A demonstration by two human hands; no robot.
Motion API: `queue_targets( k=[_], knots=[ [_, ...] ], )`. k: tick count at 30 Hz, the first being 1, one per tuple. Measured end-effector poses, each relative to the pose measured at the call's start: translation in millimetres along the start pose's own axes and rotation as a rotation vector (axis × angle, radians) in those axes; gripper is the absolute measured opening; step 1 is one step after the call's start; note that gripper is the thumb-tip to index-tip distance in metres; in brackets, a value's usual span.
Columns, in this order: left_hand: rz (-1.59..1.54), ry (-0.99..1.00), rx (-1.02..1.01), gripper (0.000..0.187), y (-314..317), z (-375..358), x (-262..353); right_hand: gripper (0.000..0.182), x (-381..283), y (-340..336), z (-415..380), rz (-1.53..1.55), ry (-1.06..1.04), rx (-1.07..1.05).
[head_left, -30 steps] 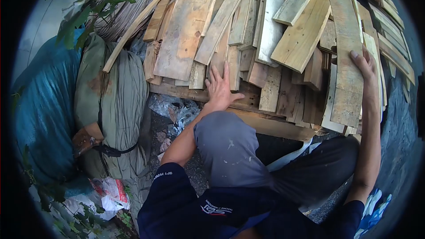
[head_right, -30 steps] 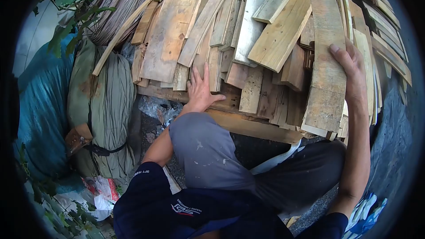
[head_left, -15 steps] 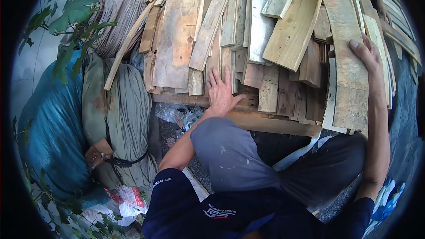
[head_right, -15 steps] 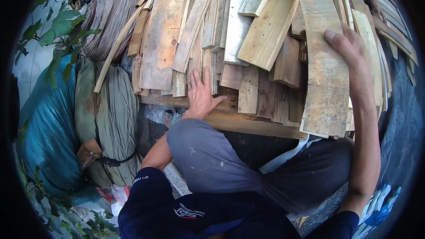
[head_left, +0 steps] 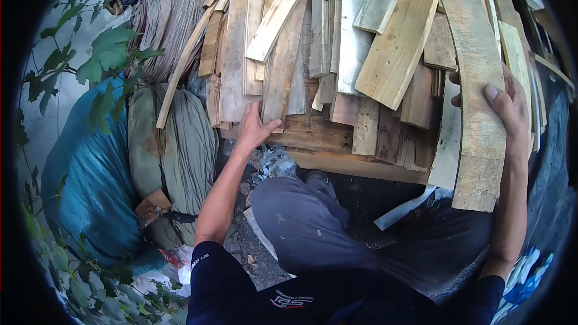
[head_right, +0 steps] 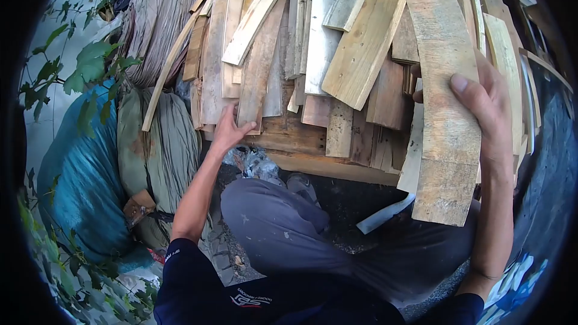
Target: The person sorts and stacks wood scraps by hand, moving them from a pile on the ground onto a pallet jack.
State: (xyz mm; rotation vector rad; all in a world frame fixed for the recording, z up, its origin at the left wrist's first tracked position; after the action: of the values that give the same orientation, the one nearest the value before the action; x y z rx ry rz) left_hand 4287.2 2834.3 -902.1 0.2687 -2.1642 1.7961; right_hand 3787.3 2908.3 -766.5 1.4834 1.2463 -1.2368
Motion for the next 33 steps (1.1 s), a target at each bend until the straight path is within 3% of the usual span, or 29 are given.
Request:
queue_targets(
  k=[1,4,5,8,9,12,13,14,17,21,23,25,26,28,29,30,33],
  knots=[
    [0.241,0.023,0.012,0.063,6.2,3.5,11.7,0.086,-7.8,0.6,-1.6,0.025,0.023,0.009],
    [0.177,-0.276,0.050,0.075,16.4,22.3,-6.4,0.081,-20.2,5.2,-4.8,0.102,0.095,-0.032],
    [0.117,-0.405,-0.033,0.085,27.4,26.5,-15.4,0.080,-22.6,7.4,-7.9,0.124,0.122,-0.043],
    [0.074,-0.484,-0.110,0.089,33.8,30.2,-12.5,0.074,-7.8,4.1,-12.4,0.164,0.184,-0.024],
    [0.032,-0.453,-0.053,0.085,32.4,32.7,-22.8,0.070,-19.9,12.1,-21.5,0.202,0.212,-0.048],
    [-0.273,-0.490,-0.297,0.080,36.1,30.9,-12.2,0.060,-34.6,13.2,-56.9,0.229,0.283,-0.046],
    [-0.400,-0.477,-0.315,0.064,24.8,27.6,15.0,0.061,-47.0,9.9,-68.8,0.216,0.300,-0.033],
    [-0.554,-0.501,-0.361,0.060,27.4,29.1,37.1,0.062,-33.0,-1.0,-61.7,0.234,0.355,-0.045],
    [-1.106,-0.510,-0.566,0.049,-45.1,17.0,108.6,0.062,-103.2,4.4,-98.9,0.251,0.480,-0.012],
    [-1.722,-0.906,-0.501,0.049,-133.6,-22.9,166.9,0.061,-173.9,15.1,-111.4,0.308,0.510,0.030],
    [-2.195,-0.870,-0.616,0.050,-171.6,-60.1,190.6,0.057,-213.8,31.0,-136.5,0.301,0.460,0.088],
    [-2.217,-0.962,-0.731,0.058,-191.8,-94.0,215.5,0.041,-227.4,37.8,-164.4,0.213,0.475,0.162],
    [-2.087,-0.891,-0.763,0.059,-185.2,-104.1,202.9,0.038,-228.5,37.3,-178.6,0.160,0.518,0.203],
    [-1.678,-0.971,-0.619,0.052,-157.6,-120.3,170.4,0.036,-221.5,21.3,-194.0,0.053,0.454,0.353],
    [-1.481,-0.951,-0.566,0.053,-165.7,-121.2,163.6,0.037,-228.4,15.4,-203.2,0.187,0.495,0.386],
    [-1.345,-0.772,-0.502,0.052,-177.7,-114.4,159.4,0.038,-230.2,13.0,-212.3,0.332,0.540,0.403],
    [-1.293,-0.762,-0.490,0.053,-236.7,-125.6,178.7,0.041,-216.5,-19.4,-247.7,0.384,0.520,0.525]
  ],
)
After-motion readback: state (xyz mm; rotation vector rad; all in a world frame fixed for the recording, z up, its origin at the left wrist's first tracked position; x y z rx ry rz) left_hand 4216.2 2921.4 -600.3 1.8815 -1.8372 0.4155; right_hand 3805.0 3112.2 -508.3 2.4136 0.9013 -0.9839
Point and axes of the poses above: each hand's wrist, its own z-axis towards the middle knuckle, its own y-axis out of the palm, x = y × z, the point moved 8 cm from there along z, towards the middle knuckle, and after that the axes turned 3 degrees about y, right-handed, at the moved point
